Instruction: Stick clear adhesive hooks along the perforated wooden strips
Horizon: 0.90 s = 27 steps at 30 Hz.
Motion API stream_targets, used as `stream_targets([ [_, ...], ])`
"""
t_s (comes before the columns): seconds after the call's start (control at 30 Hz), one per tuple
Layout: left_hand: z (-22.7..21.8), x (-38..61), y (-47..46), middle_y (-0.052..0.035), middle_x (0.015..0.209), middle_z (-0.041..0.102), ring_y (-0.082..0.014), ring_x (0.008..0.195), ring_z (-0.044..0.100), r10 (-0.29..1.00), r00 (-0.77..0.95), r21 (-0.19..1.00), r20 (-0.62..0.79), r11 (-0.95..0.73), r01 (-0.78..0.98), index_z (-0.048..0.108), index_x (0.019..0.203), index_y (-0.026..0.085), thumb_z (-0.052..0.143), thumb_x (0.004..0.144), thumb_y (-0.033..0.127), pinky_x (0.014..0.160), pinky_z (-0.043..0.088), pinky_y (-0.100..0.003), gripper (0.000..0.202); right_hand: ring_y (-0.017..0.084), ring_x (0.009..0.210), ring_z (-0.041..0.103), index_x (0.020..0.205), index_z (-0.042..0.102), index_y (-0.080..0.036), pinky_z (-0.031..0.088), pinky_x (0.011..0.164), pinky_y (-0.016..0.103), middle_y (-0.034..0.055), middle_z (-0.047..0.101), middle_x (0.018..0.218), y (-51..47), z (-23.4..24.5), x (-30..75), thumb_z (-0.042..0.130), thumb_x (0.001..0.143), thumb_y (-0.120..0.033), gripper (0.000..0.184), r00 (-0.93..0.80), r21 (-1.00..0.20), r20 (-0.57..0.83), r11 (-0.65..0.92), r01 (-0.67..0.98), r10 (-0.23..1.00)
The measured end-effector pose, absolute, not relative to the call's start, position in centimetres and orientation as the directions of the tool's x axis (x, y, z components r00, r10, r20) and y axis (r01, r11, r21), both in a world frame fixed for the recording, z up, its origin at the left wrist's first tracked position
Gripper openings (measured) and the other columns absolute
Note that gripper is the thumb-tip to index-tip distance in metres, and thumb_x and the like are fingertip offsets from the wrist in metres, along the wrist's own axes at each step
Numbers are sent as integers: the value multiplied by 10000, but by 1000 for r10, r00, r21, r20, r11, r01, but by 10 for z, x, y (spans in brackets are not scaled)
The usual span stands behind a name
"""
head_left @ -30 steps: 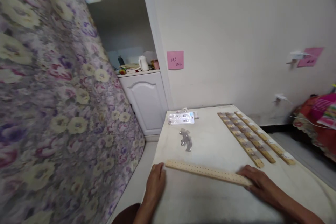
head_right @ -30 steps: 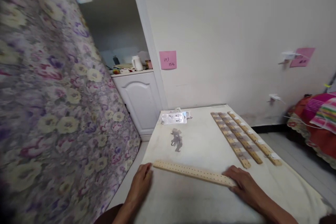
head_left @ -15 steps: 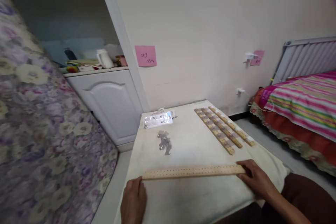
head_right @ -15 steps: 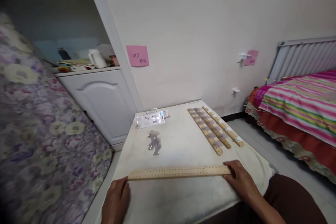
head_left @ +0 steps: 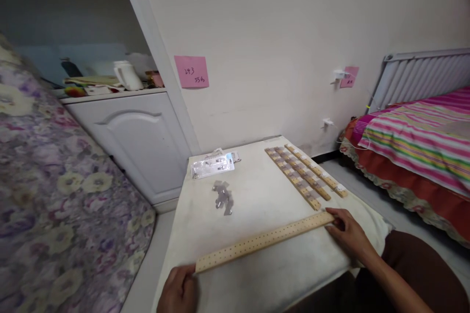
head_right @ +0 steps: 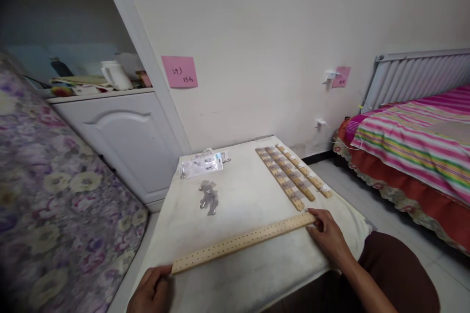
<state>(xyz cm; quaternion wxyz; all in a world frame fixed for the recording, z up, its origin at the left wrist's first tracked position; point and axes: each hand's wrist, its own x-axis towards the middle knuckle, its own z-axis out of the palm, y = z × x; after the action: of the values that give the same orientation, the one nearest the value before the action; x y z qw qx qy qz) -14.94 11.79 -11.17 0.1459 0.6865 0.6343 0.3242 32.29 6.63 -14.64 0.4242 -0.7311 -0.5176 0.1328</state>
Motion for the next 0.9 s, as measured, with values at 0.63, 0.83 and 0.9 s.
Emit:
stream_targets([
  [0.63, -103, -133, 99, -18, 812, 554, -185, 816, 558, 965, -49, 567, 257, -110, 816, 527, 763, 220, 358, 798, 169, 718, 421, -293, 180, 277, 871, 573, 1181, 543, -191, 465, 785, 419, 123, 555, 1062, 55, -159, 333, 455, 782, -482, 502, 533, -660, 209, -284, 696, 820],
  [0.83, -103, -130, 102, -14, 842, 593, -178, 799, 584, 951, -112, 607, 288, -91, 790, 571, 810, 225, 369, 800, 178, 689, 440, -289, 207, 250, 890, 598, 1037, 573, -232, 466, 797, 365, 75, 635, 1011, 83, -124, 276, 484, 793, -502, 375, 379, -783, 218, -70, 618, 900],
  [0.9, -106, -131, 104, -21, 881, 613, -183, 824, 594, 948, -124, 622, 292, -90, 778, 592, 864, 226, 377, 823, 208, 712, 455, -300, 220, 235, 862, 604, 983, 588, -222, 467, 768, 333, 57, 661, 910, 106, -114, 241, 506, 799, -458, 311, 192, -801, 168, 20, 599, 967],
])
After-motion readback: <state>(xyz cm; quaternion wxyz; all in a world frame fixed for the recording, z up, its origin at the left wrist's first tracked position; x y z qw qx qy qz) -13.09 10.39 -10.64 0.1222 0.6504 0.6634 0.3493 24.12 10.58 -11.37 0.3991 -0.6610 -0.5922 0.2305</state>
